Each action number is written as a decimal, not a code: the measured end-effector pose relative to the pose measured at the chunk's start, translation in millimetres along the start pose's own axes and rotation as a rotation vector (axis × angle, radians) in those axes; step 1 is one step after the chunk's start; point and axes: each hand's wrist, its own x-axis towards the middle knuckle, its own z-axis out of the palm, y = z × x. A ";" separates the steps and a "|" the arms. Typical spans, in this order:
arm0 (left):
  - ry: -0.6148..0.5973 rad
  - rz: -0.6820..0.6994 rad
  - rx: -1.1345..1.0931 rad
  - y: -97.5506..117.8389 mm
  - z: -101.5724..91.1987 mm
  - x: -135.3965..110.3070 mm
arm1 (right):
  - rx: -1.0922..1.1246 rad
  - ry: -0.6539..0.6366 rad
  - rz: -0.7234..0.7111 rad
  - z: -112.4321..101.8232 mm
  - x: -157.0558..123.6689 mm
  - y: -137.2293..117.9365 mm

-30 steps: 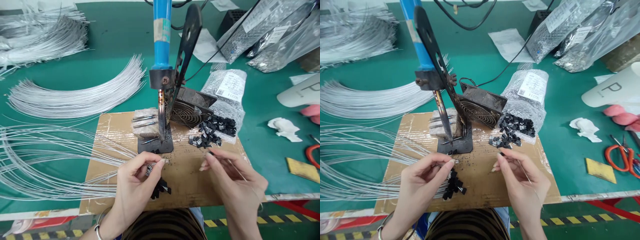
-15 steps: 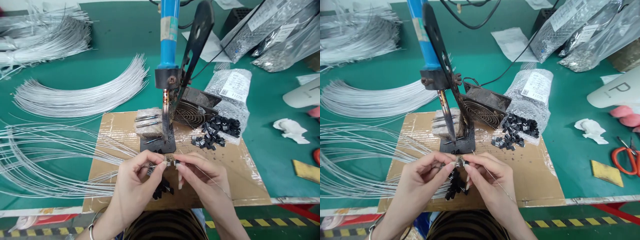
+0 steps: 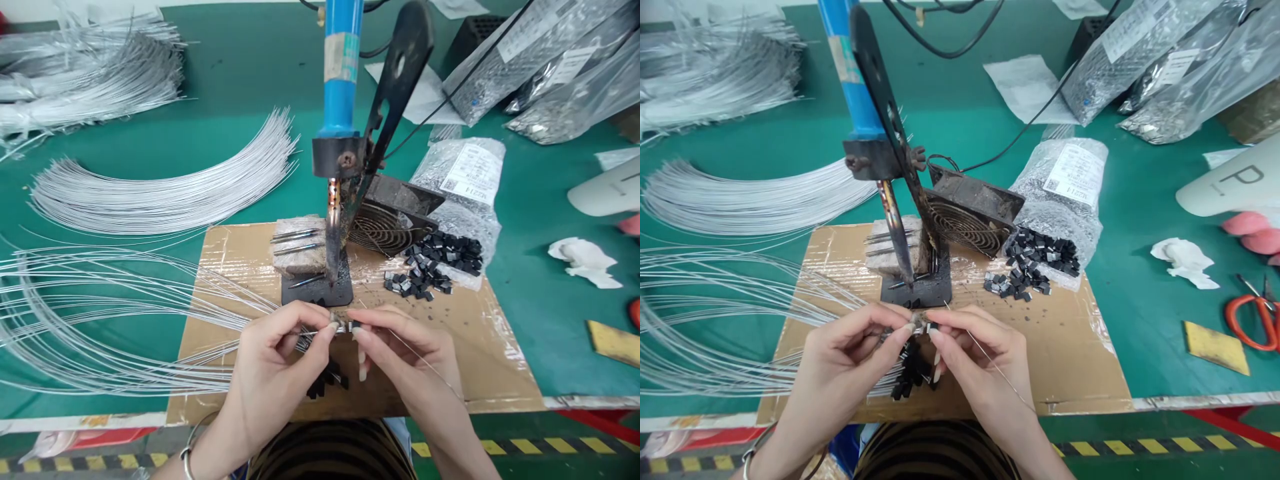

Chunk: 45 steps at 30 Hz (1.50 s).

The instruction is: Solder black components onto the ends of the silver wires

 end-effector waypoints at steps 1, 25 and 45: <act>0.000 -0.020 -0.010 0.5 0.1 0.4 | -0.001 -0.001 0.000 -0.1 -0.2 0.2; -0.065 -0.159 -0.311 -5.8 1.2 1.6 | 0.039 -0.044 -0.001 2.0 -2.5 3.6; -0.055 -0.157 -0.318 -4.5 2.6 0.4 | 0.056 -0.066 0.059 -2.2 -3.3 3.0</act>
